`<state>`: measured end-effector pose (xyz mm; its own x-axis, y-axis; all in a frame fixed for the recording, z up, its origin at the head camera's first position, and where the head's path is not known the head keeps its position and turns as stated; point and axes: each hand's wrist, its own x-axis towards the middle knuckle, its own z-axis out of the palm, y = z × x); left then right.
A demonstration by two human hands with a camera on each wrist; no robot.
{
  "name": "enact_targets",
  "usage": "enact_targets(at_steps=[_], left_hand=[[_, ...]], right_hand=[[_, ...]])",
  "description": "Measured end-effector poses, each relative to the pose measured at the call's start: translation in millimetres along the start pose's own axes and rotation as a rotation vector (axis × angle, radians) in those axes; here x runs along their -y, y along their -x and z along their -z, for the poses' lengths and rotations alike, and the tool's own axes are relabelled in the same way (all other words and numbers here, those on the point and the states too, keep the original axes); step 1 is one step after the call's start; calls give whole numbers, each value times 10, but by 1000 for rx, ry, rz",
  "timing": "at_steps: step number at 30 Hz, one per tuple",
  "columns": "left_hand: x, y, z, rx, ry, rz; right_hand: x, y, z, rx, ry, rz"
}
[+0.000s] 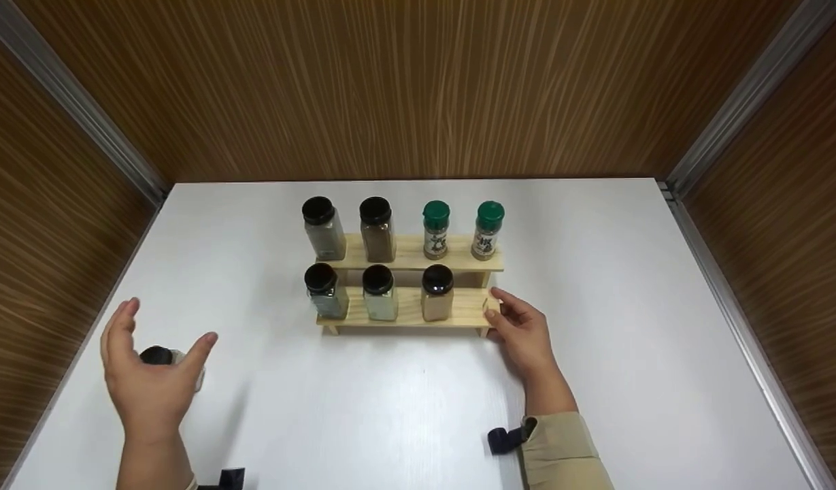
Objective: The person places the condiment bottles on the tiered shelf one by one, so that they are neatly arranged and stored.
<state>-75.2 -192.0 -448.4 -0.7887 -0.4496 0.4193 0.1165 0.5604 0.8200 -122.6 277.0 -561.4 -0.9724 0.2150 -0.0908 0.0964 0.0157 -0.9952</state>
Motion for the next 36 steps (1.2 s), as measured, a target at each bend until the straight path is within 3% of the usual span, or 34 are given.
enact_targets(at_steps=[6,14,24,36], left_hand=[[261,-16,59,-40,-5,39],[512,32,17,41,-54,145],[695,33,-1,100,-66,292],[773,112,-33,144,-63,325]], right_hand=[[3,-1,-4,-1,20,8],[7,-2,-19,3,-8,-2],[4,0,-8,6,-23,-10],[20,12,-4,4,14,-17]])
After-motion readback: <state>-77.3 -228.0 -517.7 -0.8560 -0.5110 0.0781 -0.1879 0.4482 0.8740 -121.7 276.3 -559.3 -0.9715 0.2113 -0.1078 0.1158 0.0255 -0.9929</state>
